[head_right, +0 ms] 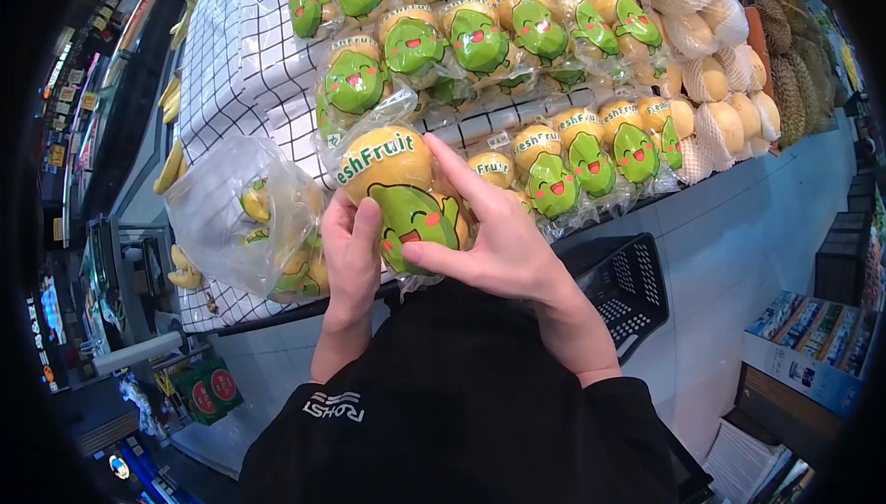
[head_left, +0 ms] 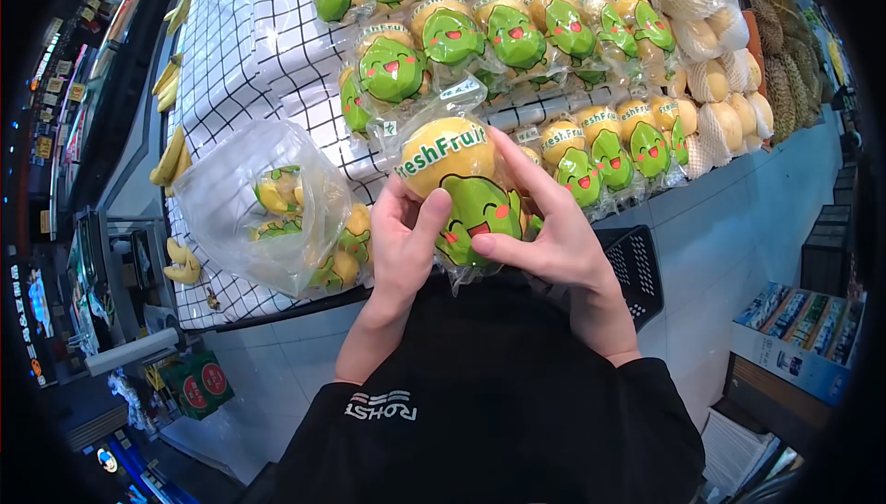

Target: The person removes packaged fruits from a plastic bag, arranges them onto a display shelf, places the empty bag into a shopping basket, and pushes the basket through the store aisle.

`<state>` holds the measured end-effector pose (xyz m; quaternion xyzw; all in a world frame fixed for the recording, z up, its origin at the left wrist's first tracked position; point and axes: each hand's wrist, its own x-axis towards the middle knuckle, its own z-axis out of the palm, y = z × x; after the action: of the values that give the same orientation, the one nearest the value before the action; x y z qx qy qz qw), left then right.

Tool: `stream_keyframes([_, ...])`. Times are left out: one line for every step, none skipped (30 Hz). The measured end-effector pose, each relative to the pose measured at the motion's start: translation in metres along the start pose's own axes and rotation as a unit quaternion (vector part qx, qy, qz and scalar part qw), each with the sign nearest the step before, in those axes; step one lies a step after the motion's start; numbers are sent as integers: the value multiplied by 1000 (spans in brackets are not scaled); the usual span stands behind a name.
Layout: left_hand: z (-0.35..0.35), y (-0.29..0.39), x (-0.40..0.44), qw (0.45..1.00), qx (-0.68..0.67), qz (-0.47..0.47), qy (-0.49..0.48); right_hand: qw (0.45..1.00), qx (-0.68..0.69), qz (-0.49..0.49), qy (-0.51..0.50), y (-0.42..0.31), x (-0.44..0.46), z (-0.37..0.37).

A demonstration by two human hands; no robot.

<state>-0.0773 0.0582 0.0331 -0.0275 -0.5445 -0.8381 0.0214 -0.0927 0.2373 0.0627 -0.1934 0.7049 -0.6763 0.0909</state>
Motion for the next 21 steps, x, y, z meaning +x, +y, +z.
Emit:
stream_keyframes([0, 0, 0, 1000, 1, 2, -3, 1000, 0, -2, 0, -1, 0, 0])
stream_keyframes([-2, -2, 0, 1000, 1, 3, -5, 1000, 16, 3, 2, -1, -1, 1])
stream_keyframes([-4, -4, 0, 1000, 6, 3, -6, 999, 32, 8, 4, -1, -2, 1])
stream_keyframes([-5, -4, 0, 1000, 10, 2, -7, 999, 32, 7, 4, -1, -2, 0])
stream_keyframes([-4, -4, 0, 1000, 10, 2, -8, 999, 32, 4, 1, 0, -2, -1])
stream_keyframes([-3, -3, 0, 1000, 3, -7, -4, 999, 33, 1, -3, 0, -2, -2])
stream_keyframes([-3, -2, 1, 1000, -4, -16, -1, 999, 33, 1, -3, 0, -3, -2])
stream_keyframes([-2, -2, 1, 1000, -3, -16, -1, 998, 55, 19, -11, 0, -4, -2])
stream_keyframes([-2, -1, 1, 1000, -2, -17, -3, 996, 77, 38, -18, 0, -5, -3])
stream_keyframes([-1, -1, 2, 1000, -1, -19, -5, 996, 78, 38, -18, 1, -5, -3])
stream_keyframes([-1, -1, 2, 1000, -1, -20, -6, 996, 78, 30, -17, 3, -5, -3])
stream_keyframes([-2, -1, 2, 1000, 1, -26, -7, 996, 79, 22, -16, 5, -5, -3])
stream_keyframes([-2, -1, 2, 999, 3, -32, -9, 996, 80, 23, -15, 5, -5, -3])
stream_keyframes([-2, -2, 2, 999, 4, -33, -9, 996, 86, 32, -18, 4, -5, -3])
stream_keyframes([-2, -3, 3, 999, 3, -34, -8, 995, 93, 41, -20, 3, -6, -4])
stream_keyframes([-2, -4, 4, 999, 2, -34, -7, 995, 93, 41, -19, 4, -6, -5])
stream_keyframes([-2, -4, 5, 999, 2, -35, -9, 997, 71, 26, -17, 5, -6, -7])
stream_keyframes([-1, -5, 6, 999, 0, -38, -1, 999, 48, 10, -15, 5, -7, -8])
stream_keyframes([1, -6, 8, 999, -1, -41, 5, 999, 33, -2, -21, 4, -7, -10])
stream_keyframes([2, -5, 10, 999, -1, -42, 2, 999, -33, -27, -23, 1, -7, -14])
stream_keyframes([4, -5, 12, 999, 0, -46, 13, 993, -100, -50, -25, -1, -7, -19])
